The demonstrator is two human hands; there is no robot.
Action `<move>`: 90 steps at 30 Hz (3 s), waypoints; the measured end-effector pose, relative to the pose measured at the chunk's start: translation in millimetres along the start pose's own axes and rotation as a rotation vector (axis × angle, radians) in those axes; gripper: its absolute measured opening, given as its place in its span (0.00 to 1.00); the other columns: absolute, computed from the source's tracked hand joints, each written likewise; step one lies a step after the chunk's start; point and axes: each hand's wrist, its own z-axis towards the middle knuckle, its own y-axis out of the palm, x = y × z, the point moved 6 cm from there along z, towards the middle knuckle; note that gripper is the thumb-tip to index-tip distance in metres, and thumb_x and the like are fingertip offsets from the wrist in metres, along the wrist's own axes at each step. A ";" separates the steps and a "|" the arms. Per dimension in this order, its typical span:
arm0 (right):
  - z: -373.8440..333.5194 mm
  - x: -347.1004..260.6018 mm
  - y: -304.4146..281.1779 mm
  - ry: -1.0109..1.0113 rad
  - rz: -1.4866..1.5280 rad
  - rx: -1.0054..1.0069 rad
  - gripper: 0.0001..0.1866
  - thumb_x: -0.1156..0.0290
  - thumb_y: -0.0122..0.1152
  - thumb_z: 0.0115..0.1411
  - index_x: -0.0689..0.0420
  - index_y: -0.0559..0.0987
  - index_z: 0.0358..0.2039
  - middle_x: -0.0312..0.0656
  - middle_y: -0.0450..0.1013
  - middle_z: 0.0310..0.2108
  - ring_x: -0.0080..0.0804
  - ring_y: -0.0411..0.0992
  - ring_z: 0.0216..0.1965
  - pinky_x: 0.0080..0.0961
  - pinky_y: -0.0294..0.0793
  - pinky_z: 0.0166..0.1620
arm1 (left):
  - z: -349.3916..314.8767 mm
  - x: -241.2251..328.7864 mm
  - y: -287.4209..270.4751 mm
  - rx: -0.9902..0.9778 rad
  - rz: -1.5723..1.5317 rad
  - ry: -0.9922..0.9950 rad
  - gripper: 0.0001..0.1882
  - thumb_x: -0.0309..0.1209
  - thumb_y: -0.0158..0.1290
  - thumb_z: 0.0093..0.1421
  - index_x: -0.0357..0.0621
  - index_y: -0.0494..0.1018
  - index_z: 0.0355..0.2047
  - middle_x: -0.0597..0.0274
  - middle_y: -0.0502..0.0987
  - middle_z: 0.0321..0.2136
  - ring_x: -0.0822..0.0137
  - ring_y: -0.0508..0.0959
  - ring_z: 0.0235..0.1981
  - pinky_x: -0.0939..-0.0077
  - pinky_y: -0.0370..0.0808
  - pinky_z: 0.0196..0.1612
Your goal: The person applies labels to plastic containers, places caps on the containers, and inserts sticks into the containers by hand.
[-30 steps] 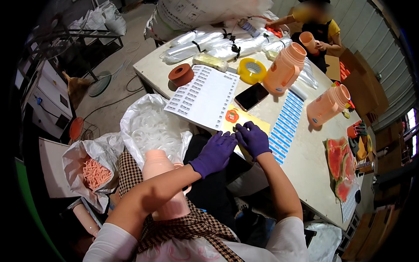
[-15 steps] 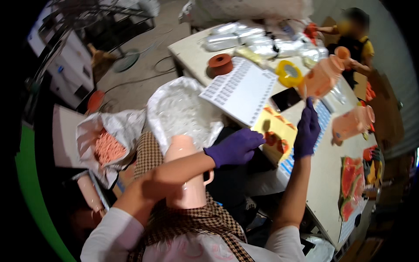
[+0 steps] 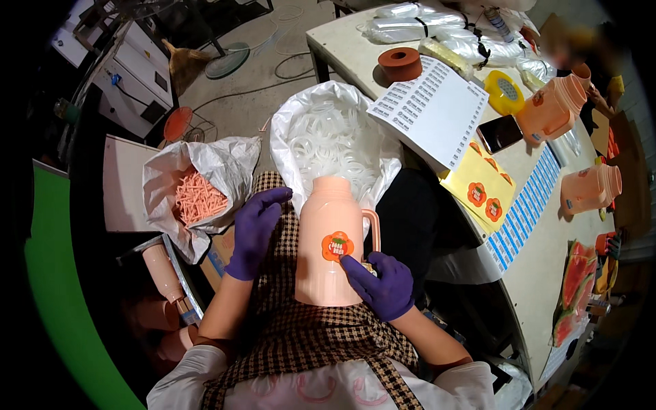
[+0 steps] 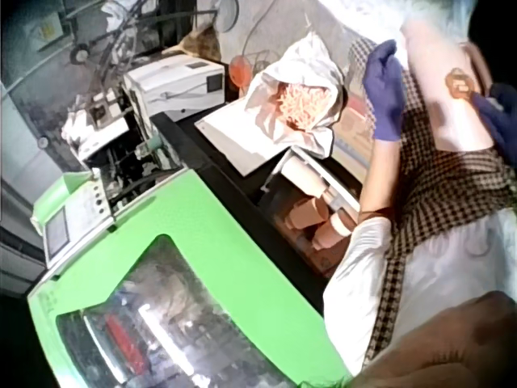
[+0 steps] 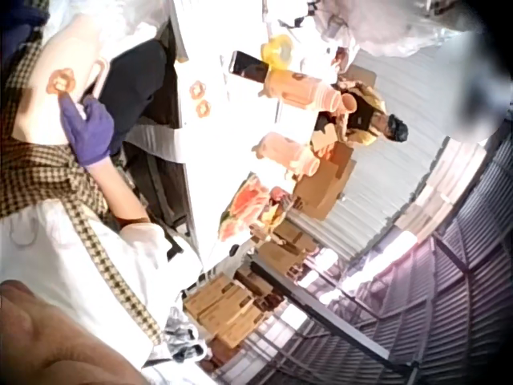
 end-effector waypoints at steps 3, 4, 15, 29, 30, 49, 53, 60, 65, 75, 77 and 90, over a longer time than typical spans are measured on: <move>-2.2 -1.3 2.7 -0.008 -0.021 -0.006 0.25 0.65 0.71 0.52 0.37 0.83 0.53 0.37 0.71 0.37 0.32 0.71 0.30 0.30 0.70 0.31 | -8.4 2.5 3.9 0.003 0.106 0.038 0.17 0.23 0.52 0.62 0.32 0.75 0.51 0.51 0.79 0.49 0.60 0.78 0.51 0.70 0.72 0.57; -1.8 -1.0 2.9 -0.015 -0.023 -0.012 0.25 0.65 0.71 0.52 0.37 0.83 0.53 0.37 0.71 0.37 0.32 0.71 0.30 0.30 0.70 0.31 | -8.2 1.0 6.0 0.010 0.099 0.038 0.17 0.23 0.52 0.62 0.32 0.75 0.51 0.51 0.79 0.49 0.60 0.78 0.51 0.70 0.72 0.57; -5.2 18.7 7.4 -0.135 -0.065 -0.055 0.27 0.63 0.70 0.51 0.32 0.82 0.54 0.35 0.72 0.36 0.31 0.72 0.30 0.30 0.70 0.31 | 3.4 12.2 69.9 -0.343 0.494 0.445 0.38 0.39 0.67 0.52 0.42 0.68 0.62 0.48 0.68 0.63 0.48 0.63 0.67 0.54 0.56 0.70; -33.6 70.4 -100.4 0.344 0.042 0.006 0.24 0.72 0.64 0.59 0.51 0.78 0.58 0.44 0.78 0.36 0.43 0.78 0.33 0.35 0.78 0.36 | 84.0 -45.6 34.1 -0.161 1.080 0.393 0.26 0.44 0.59 0.62 0.43 0.74 0.56 0.46 0.64 0.67 0.45 0.58 0.70 0.52 0.50 0.71; -20.5 75.1 -113.9 0.355 -0.010 0.099 0.23 0.73 0.64 0.59 0.51 0.78 0.57 0.45 0.78 0.37 0.44 0.78 0.34 0.35 0.78 0.38 | 87.5 -49.5 29.5 -0.143 1.078 0.412 0.26 0.44 0.59 0.62 0.43 0.74 0.56 0.46 0.64 0.67 0.45 0.58 0.70 0.52 0.50 0.71; 214.1 243.0 -32.6 0.526 -0.456 -0.008 0.16 0.55 0.52 0.66 0.43 0.83 0.47 0.45 0.75 0.44 0.46 0.76 0.42 0.43 0.77 0.47 | 47.4 -3.2 23.4 -0.316 -0.052 -0.126 0.22 0.35 0.61 0.62 0.34 0.76 0.53 0.54 0.79 0.50 0.67 0.76 0.51 0.71 0.70 0.57; 221.9 241.5 -29.5 0.525 -0.368 -0.032 0.17 0.56 0.52 0.66 0.46 0.82 0.49 0.46 0.75 0.43 0.46 0.76 0.44 0.41 0.76 0.49 | 55.8 -13.6 39.6 -0.307 0.033 -0.098 0.23 0.37 0.59 0.64 0.33 0.75 0.53 0.54 0.79 0.47 0.66 0.75 0.51 0.71 0.70 0.58; 188.8 321.9 -64.3 0.729 0.559 0.360 0.19 0.60 0.57 0.68 0.52 0.80 0.56 0.36 0.77 0.45 0.23 0.72 0.40 0.22 0.70 0.44 | 56.2 -24.0 58.0 -0.461 -0.013 0.109 0.26 0.31 0.57 0.66 0.34 0.67 0.62 0.53 0.73 0.56 0.61 0.72 0.57 0.69 0.68 0.61; 125.9 128.8 -95.8 0.162 -0.042 0.445 0.17 0.79 0.59 0.60 0.63 0.82 0.49 0.44 0.73 0.32 0.37 0.70 0.36 0.30 0.70 0.43 | 47.9 -33.3 55.2 -0.357 0.041 0.053 0.22 0.32 0.57 0.66 0.36 0.72 0.57 0.59 0.76 0.51 0.69 0.73 0.52 0.74 0.68 0.60; 23.3 -19.9 -36.3 -0.049 -0.079 0.141 0.27 0.69 0.73 0.49 0.40 0.83 0.52 0.36 0.69 0.39 0.33 0.69 0.29 0.29 0.71 0.30 | 50.1 -32.2 83.6 -0.351 -0.034 -0.138 0.13 0.35 0.58 0.65 0.38 0.77 0.43 0.62 0.80 0.36 0.72 0.76 0.38 0.74 0.74 0.45; 24.4 -22.9 -35.6 -0.095 -0.117 0.172 0.27 0.69 0.73 0.49 0.39 0.82 0.53 0.35 0.68 0.38 0.31 0.68 0.28 0.28 0.70 0.29 | 54.4 -26.3 85.5 -0.346 0.030 -0.102 0.13 0.36 0.58 0.65 0.38 0.77 0.42 0.62 0.80 0.36 0.72 0.76 0.38 0.74 0.74 0.45; 20.7 -23.9 -23.6 -0.115 -0.238 0.145 0.27 0.68 0.73 0.50 0.39 0.82 0.53 0.35 0.67 0.37 0.30 0.68 0.28 0.27 0.70 0.29 | 55.1 -30.6 95.0 -0.302 0.162 -0.014 0.15 0.39 0.58 0.64 0.38 0.76 0.38 0.57 0.79 0.32 0.69 0.76 0.35 0.70 0.74 0.42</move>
